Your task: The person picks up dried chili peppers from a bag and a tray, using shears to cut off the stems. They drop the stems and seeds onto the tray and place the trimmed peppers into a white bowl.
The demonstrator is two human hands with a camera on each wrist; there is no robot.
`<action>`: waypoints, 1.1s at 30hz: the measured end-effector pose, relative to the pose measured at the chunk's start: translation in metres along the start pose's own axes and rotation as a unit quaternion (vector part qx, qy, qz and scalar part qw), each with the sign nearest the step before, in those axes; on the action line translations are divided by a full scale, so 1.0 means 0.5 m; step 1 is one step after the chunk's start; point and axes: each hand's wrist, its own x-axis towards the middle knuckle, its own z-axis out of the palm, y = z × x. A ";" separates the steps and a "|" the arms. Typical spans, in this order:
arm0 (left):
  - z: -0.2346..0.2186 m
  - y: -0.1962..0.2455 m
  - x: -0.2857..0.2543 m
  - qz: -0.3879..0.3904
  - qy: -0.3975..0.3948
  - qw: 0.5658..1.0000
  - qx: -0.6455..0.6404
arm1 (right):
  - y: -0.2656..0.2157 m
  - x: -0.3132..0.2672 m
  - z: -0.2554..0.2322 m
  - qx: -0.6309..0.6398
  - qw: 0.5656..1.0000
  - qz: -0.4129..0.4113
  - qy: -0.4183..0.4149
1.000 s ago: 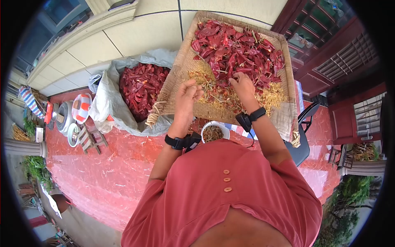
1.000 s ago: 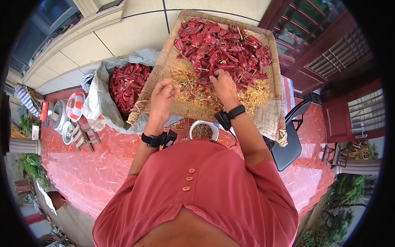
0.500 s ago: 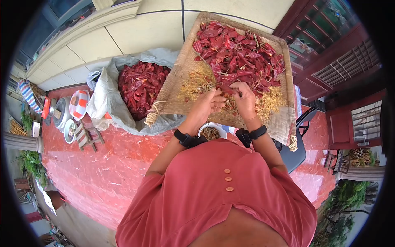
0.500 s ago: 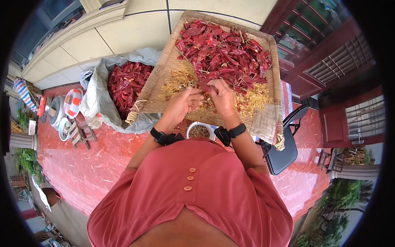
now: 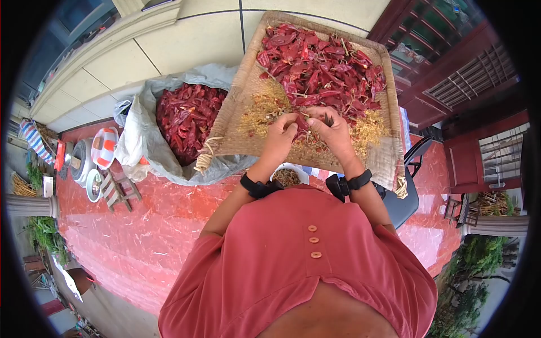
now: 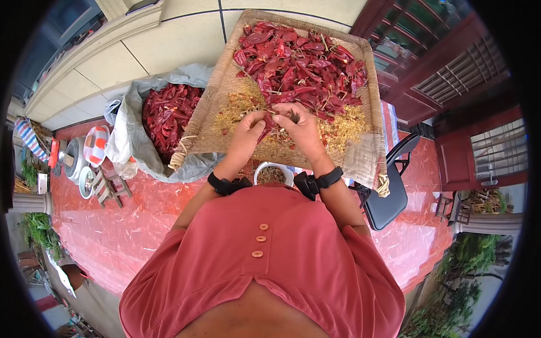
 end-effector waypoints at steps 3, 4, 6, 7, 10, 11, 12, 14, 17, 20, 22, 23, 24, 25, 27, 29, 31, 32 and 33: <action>-0.015 -0.021 0.005 0.042 0.011 0.997 0.056 | 0.055 0.016 0.012 -0.036 0.992 -0.116 0.027; -0.019 -0.010 -0.001 0.088 0.083 0.973 0.197 | 0.057 0.018 0.014 -0.037 0.989 -0.128 0.060; -0.031 0.020 -0.012 0.172 0.214 0.844 0.460 | 0.062 0.025 0.008 -0.036 0.980 -0.134 0.145; -0.043 0.017 -0.007 0.174 0.207 0.862 0.429 | 0.062 0.033 -0.001 -0.054 0.977 -0.145 0.145; -0.062 0.021 -0.006 0.175 0.175 0.904 0.347 | 0.049 0.036 -0.015 -0.136 0.962 -0.181 0.150; -0.058 0.028 -0.010 0.177 0.163 0.914 0.327 | 0.046 0.034 -0.014 -0.117 0.968 -0.166 0.147; -0.052 0.047 -0.009 0.179 0.152 0.923 0.306 | 0.043 0.034 -0.014 -0.098 0.973 -0.152 0.142; -0.027 0.091 -0.015 0.196 0.099 0.923 0.316 | 0.038 0.019 -0.008 -0.072 0.981 -0.125 0.127; -0.002 0.111 -0.012 0.227 0.037 0.912 0.339 | 0.022 -0.001 0.018 -0.056 0.986 -0.129 0.087; 0.014 0.080 0.000 0.186 0.004 0.945 0.267 | 0.011 -0.016 0.025 -0.118 0.967 -0.220 0.051; 0.019 0.062 0.004 0.147 -0.020 0.973 0.177 | 0.005 -0.019 0.023 -0.203 0.933 -0.292 0.061; 0.021 0.053 0.004 0.126 -0.031 0.973 0.191 | 0.003 -0.020 0.022 -0.245 0.911 -0.326 0.065; 0.021 0.051 0.002 0.103 -0.042 0.972 0.206 | -0.001 -0.025 0.021 -0.277 0.901 -0.330 0.061; 0.020 0.048 -0.001 0.081 -0.052 0.971 0.220 | -0.005 -0.031 0.021 -0.309 0.889 -0.334 0.056; 0.020 0.053 -0.008 0.046 -0.100 0.982 0.155 | -0.008 -0.044 0.024 -0.282 0.916 -0.281 0.039; 0.018 0.065 -0.016 0.028 -0.134 0.982 0.130 | -0.009 -0.050 0.029 -0.161 0.973 -0.165 0.013; 0.011 0.071 -0.027 0.024 -0.158 0.976 0.146 | 0.001 -0.046 0.017 -0.064 0.995 -0.074 -0.029; 0.007 0.063 -0.027 0.031 -0.164 0.972 0.167 | 0.006 -0.045 0.010 -0.015 0.998 -0.027 -0.048; 0.003 0.056 -0.025 0.037 -0.170 0.967 0.188 | 0.008 -0.044 0.007 0.026 0.998 -0.007 -0.058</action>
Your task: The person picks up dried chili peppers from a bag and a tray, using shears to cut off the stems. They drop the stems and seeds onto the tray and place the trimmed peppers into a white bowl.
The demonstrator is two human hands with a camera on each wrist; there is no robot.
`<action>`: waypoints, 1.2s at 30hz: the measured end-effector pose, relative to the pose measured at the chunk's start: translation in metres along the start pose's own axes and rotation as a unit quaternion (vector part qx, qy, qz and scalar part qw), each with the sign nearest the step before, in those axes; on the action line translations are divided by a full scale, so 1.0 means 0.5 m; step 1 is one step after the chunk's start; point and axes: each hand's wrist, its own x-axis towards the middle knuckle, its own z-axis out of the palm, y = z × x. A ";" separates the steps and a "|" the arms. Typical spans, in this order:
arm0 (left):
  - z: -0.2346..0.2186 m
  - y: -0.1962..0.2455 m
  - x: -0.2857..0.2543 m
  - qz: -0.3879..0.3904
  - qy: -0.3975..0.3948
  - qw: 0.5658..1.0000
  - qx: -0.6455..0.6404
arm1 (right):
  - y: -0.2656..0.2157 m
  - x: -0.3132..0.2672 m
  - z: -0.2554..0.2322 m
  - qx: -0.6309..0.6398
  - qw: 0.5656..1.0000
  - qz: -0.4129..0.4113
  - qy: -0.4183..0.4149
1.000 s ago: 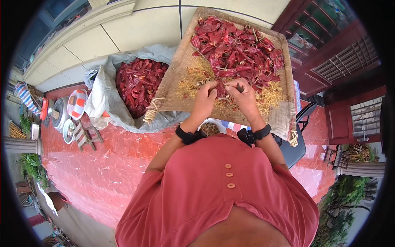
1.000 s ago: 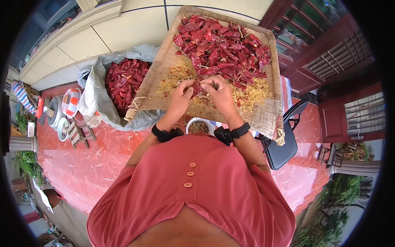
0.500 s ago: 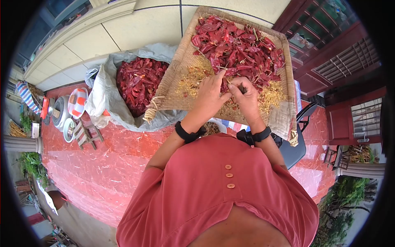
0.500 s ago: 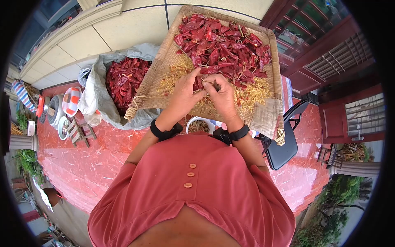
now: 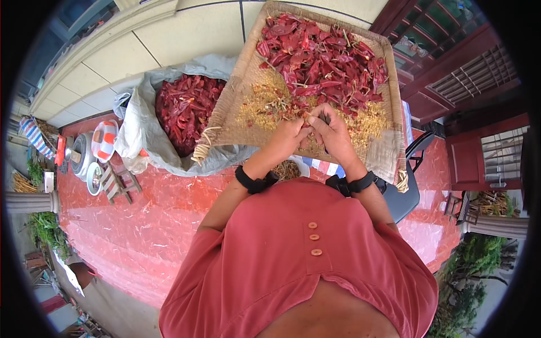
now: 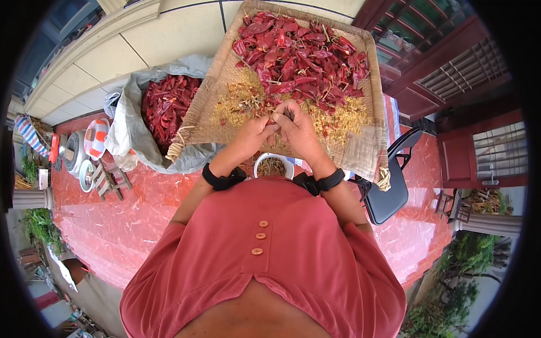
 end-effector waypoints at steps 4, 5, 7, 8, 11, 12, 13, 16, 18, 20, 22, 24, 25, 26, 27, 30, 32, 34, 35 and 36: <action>-0.014 0.002 -0.006 0.040 -0.020 0.998 0.053 | 0.005 0.004 -0.006 0.131 0.989 0.060 -0.024; -0.013 0.002 -0.008 0.032 -0.016 0.999 0.036 | 0.005 0.004 -0.007 0.155 0.985 0.073 -0.026; -0.013 0.003 -0.008 0.017 -0.007 1.000 0.004 | 0.006 0.004 -0.008 0.176 0.982 0.067 -0.027; -0.013 0.006 -0.008 -0.011 -0.004 1.000 -0.003 | 0.009 0.002 -0.007 0.175 0.983 0.050 -0.024; -0.013 0.019 -0.010 -0.071 0.014 0.997 -0.028 | 0.004 -0.010 0.012 0.035 0.997 -0.062 0.005; -0.009 0.010 -0.008 -0.076 0.026 0.996 -0.039 | -0.002 -0.014 0.019 -0.035 0.993 -0.110 0.020; -0.004 0.000 -0.007 -0.080 0.037 0.995 -0.049 | -0.022 -0.020 0.022 -0.033 0.993 -0.110 0.025; -0.013 -0.042 -0.006 -0.162 0.034 0.985 -0.047 | -0.062 -0.028 0.014 -0.067 0.991 -0.114 -0.002; -0.014 -0.062 -0.007 -0.140 0.148 0.968 -0.146 | -0.040 -0.029 -0.019 -0.137 0.980 -0.122 -0.078; -0.034 -0.086 -0.005 -0.122 0.233 0.931 -0.253 | 0.005 -0.043 -0.039 -0.180 0.975 -0.039 -0.126; -0.092 -0.109 -0.009 -0.109 0.285 0.878 -0.369 | 0.028 -0.058 -0.045 -0.240 0.956 0.003 -0.167; -0.157 -0.107 -0.003 -0.133 0.361 0.797 -0.466 | 0.039 -0.072 -0.045 -0.313 0.928 0.003 -0.201; -0.192 -0.123 -0.003 -0.122 0.384 0.772 -0.493 | 0.043 -0.078 -0.044 -0.318 0.927 -0.007 -0.199; -0.232 -0.140 -0.002 -0.109 0.405 0.745 -0.518 | 0.050 -0.079 -0.046 -0.329 0.922 -0.008 -0.203; -0.284 -0.171 -0.003 -0.083 0.431 0.736 -0.515 | 0.060 -0.080 -0.049 -0.340 0.917 -0.010 -0.207; -0.344 -0.113 -0.012 -0.126 0.541 0.692 -0.461 | 0.060 -0.079 -0.049 -0.334 0.920 0.014 -0.205; -0.351 -0.089 -0.022 -0.140 0.577 0.701 -0.396 | 0.057 -0.061 -0.046 -0.327 0.929 0.027 -0.171; -0.325 -0.096 -0.032 -0.104 0.565 0.754 -0.318 | 0.070 -0.030 -0.040 -0.328 0.938 0.029 -0.106; -0.296 -0.090 -0.033 -0.094 0.539 0.778 -0.309 | 0.086 -0.007 -0.045 -0.346 0.935 -0.004 -0.077; -0.265 -0.078 -0.033 -0.074 0.493 0.804 -0.323 | 0.093 0.020 -0.044 -0.365 0.930 -0.011 -0.046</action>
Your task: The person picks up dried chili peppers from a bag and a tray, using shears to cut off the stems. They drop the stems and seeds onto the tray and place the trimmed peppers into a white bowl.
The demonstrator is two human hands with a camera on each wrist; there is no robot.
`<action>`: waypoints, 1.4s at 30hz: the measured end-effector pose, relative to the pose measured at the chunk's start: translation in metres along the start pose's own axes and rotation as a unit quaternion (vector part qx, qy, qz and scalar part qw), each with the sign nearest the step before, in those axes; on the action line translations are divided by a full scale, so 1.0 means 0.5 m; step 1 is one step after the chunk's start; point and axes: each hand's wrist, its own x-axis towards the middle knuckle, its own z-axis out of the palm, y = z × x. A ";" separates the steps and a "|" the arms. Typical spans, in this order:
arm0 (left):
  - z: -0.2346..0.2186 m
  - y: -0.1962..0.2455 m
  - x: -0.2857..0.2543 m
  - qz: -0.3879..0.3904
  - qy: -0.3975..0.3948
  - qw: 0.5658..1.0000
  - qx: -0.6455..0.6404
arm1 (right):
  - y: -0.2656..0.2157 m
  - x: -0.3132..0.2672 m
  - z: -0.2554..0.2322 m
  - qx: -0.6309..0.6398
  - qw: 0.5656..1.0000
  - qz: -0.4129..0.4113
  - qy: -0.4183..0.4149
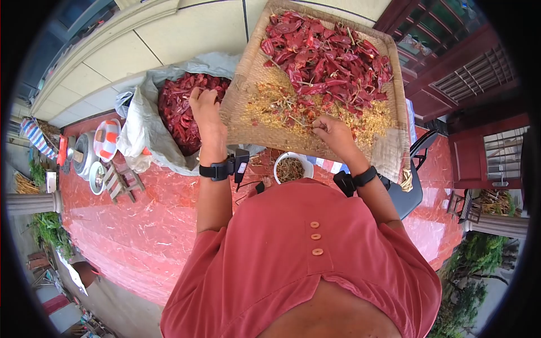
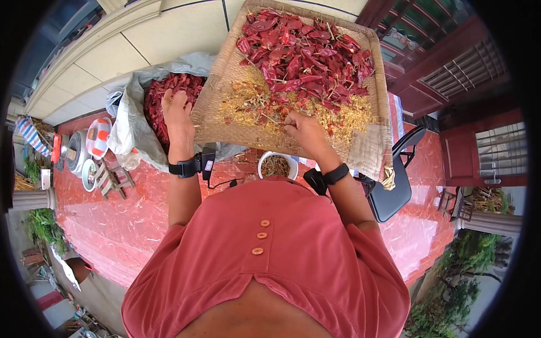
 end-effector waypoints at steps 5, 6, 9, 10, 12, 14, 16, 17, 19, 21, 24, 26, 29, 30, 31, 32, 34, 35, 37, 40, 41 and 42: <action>0.065 -0.055 -0.126 -0.086 -0.222 0.967 0.091 | -0.002 0.107 0.021 -0.183 0.977 0.008 0.113; 0.070 -0.063 -0.141 -0.098 -0.248 0.958 0.102 | 0.007 0.121 0.026 -0.191 0.977 0.017 0.090; 0.067 -0.098 -0.160 -0.130 -0.301 0.936 0.126 | 0.021 0.143 0.028 -0.188 0.979 0.033 0.066; 0.062 -0.109 -0.160 -0.141 -0.304 0.933 0.130 | 0.016 0.136 0.026 -0.167 0.982 0.032 0.088; 0.058 -0.120 -0.162 -0.155 -0.306 0.929 0.137 | -0.003 0.114 0.023 -0.119 0.984 0.008 0.134; 0.065 -0.115 -0.170 -0.163 -0.310 0.925 0.144 | -0.034 0.084 0.015 -0.065 0.980 -0.032 0.187; 0.087 -0.109 -0.184 -0.161 -0.302 0.932 0.117 | -0.048 0.066 0.016 -0.062 0.967 -0.099 0.226; 0.097 -0.107 -0.191 -0.160 -0.300 0.934 0.105 | -0.053 0.056 0.017 -0.060 0.958 -0.131 0.247; 0.114 -0.103 -0.197 -0.161 -0.336 0.924 0.086 | -0.065 0.038 0.020 -0.063 0.962 -0.137 0.230; 0.119 -0.112 -0.199 -0.157 -0.360 0.917 0.070 | -0.067 0.030 0.025 -0.050 0.959 -0.167 0.223; 0.116 -0.142 -0.188 -0.147 -0.362 0.919 0.046 | -0.078 0.018 0.017 0.033 0.942 -0.168 0.288; 0.113 -0.150 -0.183 -0.141 -0.344 0.928 0.030 | -0.052 0.015 0.006 0.086 0.966 -0.053 0.239; 0.113 -0.124 -0.188 -0.180 -0.310 0.933 0.027 | -0.012 0.018 -0.005 0.269 0.941 0.174 0.106; 0.114 -0.114 -0.186 -0.190 -0.300 0.935 0.019 | 0.001 0.019 -0.009 0.307 0.930 0.182 0.085; 0.113 -0.104 -0.183 -0.199 -0.291 0.936 0.010 | 0.023 0.022 -0.005 0.345 0.917 0.190 0.063; 0.109 -0.098 -0.177 -0.208 -0.281 0.937 0.001 | 0.051 0.022 0.003 0.383 0.902 0.198 0.040; 0.082 -0.085 -0.134 -0.184 -0.216 0.958 -0.033 | 0.098 0.017 0.011 0.536 0.810 0.238 0.031; 0.062 -0.077 -0.105 -0.173 -0.183 0.967 -0.049 | 0.101 0.021 0.010 0.566 0.785 0.249 0.039; 0.026 -0.053 -0.039 -0.126 -0.153 0.976 -0.093 | 0.073 0.032 -0.007 0.648 0.713 0.268 0.032; 0.036 0.028 0.000 -0.037 0.110 0.975 -0.188 | -0.012 0.038 -0.051 0.601 0.758 0.253 0.027; 0.022 0.033 0.009 -0.038 0.102 0.980 -0.167 | 0.028 0.060 -0.041 0.543 0.804 0.240 0.029; 0.004 0.032 0.019 -0.038 0.094 0.984 -0.146 | 0.057 0.091 -0.020 0.383 0.903 0.175 0.079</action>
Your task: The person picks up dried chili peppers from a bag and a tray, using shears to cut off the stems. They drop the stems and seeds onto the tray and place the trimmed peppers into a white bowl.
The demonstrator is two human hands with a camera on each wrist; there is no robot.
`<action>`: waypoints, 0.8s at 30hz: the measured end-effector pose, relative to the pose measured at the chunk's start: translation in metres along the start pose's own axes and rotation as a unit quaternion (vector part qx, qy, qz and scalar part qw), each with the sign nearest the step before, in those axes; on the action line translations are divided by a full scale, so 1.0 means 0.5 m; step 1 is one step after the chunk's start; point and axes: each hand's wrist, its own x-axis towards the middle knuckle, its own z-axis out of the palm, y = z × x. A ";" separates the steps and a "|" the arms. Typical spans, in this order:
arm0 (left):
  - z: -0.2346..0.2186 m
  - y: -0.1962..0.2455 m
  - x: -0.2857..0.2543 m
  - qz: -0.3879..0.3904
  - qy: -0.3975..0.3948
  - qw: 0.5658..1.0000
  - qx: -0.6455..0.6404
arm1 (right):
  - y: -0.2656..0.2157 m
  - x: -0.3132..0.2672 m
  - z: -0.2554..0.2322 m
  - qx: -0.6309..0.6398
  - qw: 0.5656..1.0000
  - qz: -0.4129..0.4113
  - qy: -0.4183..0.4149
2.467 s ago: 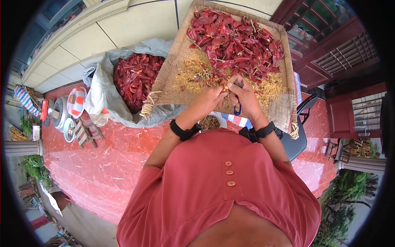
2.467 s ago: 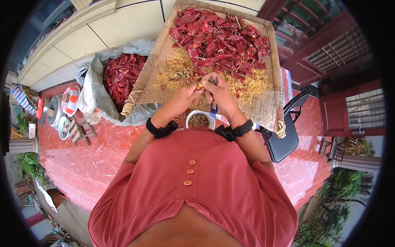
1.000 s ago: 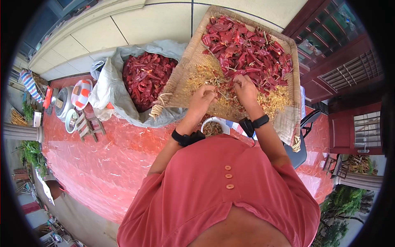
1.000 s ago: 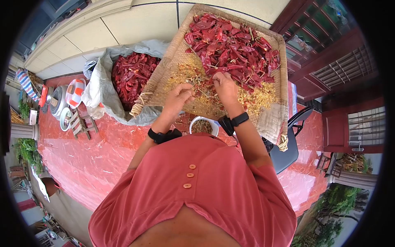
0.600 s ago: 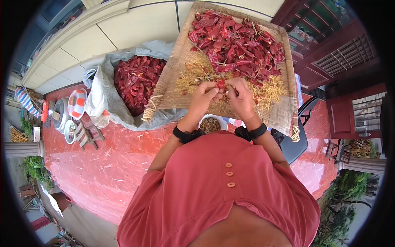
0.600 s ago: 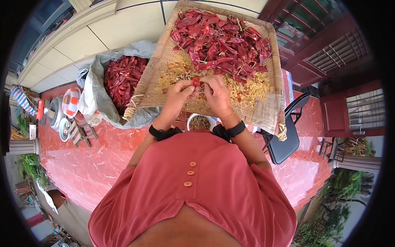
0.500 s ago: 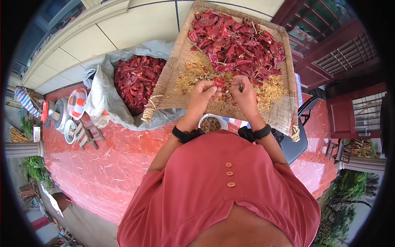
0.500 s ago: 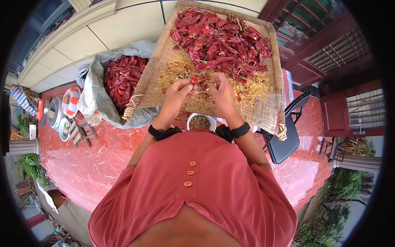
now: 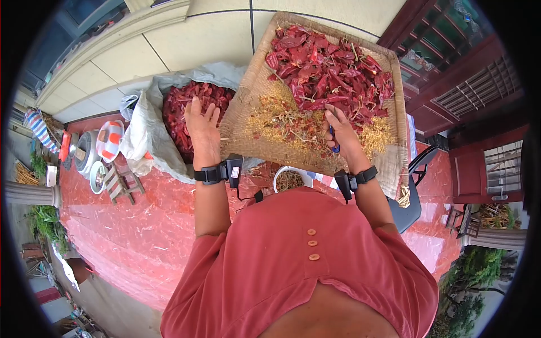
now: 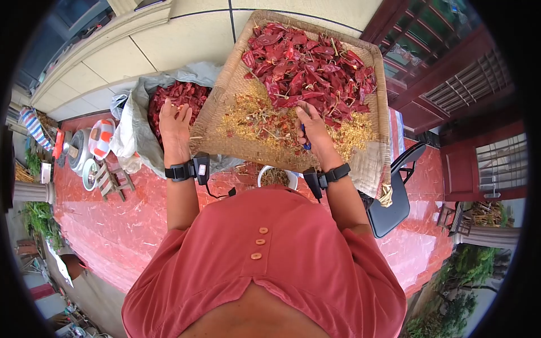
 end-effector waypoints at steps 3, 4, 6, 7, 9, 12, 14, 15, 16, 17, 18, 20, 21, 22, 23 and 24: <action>-0.021 -0.023 -0.019 -0.035 -0.088 0.994 0.053 | -0.018 0.052 0.032 -0.390 0.901 -0.173 0.078; -0.023 -0.041 -0.038 -0.052 -0.128 0.988 0.068 | -0.041 0.054 0.050 -0.433 0.877 -0.188 0.087; -0.020 -0.087 -0.080 -0.107 -0.160 0.974 0.116 | -0.073 0.064 0.078 -0.516 0.822 -0.217 0.104; -0.018 -0.104 -0.104 -0.129 -0.179 0.965 0.138 | -0.087 0.073 0.085 -0.562 0.802 -0.189 0.079; -0.017 -0.125 -0.138 -0.159 -0.224 0.946 0.174 | -0.059 0.125 0.073 -0.611 0.768 -0.178 0.068; -0.025 -0.133 -0.153 -0.171 -0.271 0.925 0.206 | -0.058 0.137 0.056 -0.565 0.798 -0.193 0.080; -0.031 -0.137 -0.157 -0.163 -0.271 0.924 0.214 | -0.054 0.117 0.039 -0.446 0.853 -0.249 0.105; -0.033 -0.137 -0.159 -0.157 -0.265 0.926 0.220 | -0.054 0.104 0.038 -0.388 0.855 -0.312 0.143; -0.031 -0.136 -0.159 -0.152 -0.261 0.926 0.226 | -0.057 0.092 0.036 -0.315 0.895 -0.287 0.131; -0.027 -0.139 -0.159 -0.147 -0.258 0.926 0.231 | -0.062 0.079 0.032 -0.238 0.928 -0.260 0.120; -0.023 -0.145 -0.161 -0.137 -0.267 0.926 0.230 | -0.066 0.065 0.030 -0.159 0.954 -0.231 0.110; -0.012 -0.164 -0.170 -0.119 -0.288 0.922 0.228 | -0.072 0.036 0.029 -0.066 0.964 -0.241 0.093; -0.005 -0.174 -0.172 -0.095 -0.315 0.908 0.260 | -0.080 0.021 0.027 -0.024 0.974 -0.209 0.078; 0.001 -0.183 -0.175 -0.071 -0.342 0.891 0.291 | -0.088 0.003 0.027 0.018 0.982 -0.177 0.065; 0.008 -0.192 -0.180 -0.047 -0.367 0.872 0.321 | -0.097 -0.016 0.030 0.038 0.979 -0.190 0.057; 0.021 -0.203 -0.189 0.042 -0.369 0.860 0.350 | -0.105 -0.033 0.029 0.040 0.984 -0.166 0.050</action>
